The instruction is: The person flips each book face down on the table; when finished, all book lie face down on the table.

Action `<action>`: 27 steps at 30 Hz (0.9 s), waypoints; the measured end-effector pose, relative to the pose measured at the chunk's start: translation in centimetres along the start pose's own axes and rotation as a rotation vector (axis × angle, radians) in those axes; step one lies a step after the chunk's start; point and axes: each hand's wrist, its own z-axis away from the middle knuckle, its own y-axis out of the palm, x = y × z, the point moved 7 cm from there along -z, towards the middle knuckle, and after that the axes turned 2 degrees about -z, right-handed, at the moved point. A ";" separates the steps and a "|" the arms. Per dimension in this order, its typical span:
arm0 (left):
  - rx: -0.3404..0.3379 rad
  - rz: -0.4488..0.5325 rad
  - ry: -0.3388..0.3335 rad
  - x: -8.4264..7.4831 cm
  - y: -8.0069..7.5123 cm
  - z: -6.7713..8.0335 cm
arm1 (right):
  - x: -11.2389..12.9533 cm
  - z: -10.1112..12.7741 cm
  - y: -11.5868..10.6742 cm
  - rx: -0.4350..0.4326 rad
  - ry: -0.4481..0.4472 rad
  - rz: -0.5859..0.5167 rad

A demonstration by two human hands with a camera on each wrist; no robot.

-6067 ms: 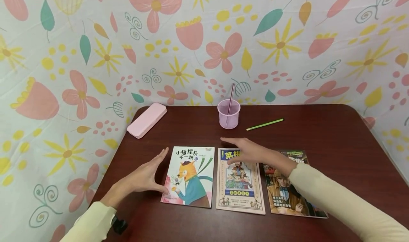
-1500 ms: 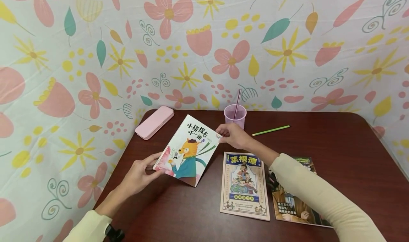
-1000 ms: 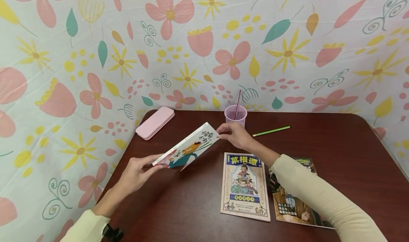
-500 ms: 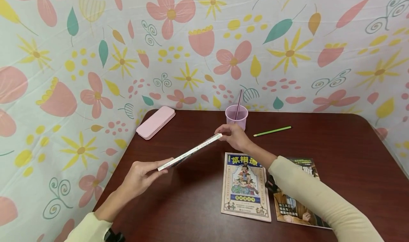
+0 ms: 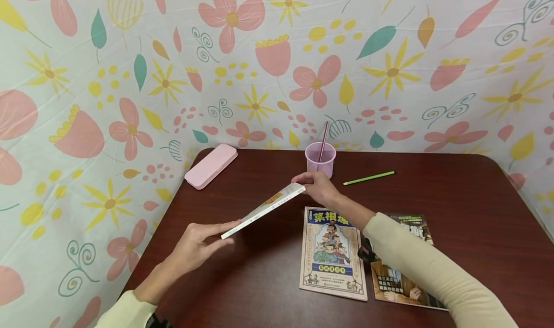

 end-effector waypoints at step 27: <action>0.057 0.133 -0.170 1.5 4.7 2.9 | -1.7 -0.2 0.7 0.016 0.107 0.007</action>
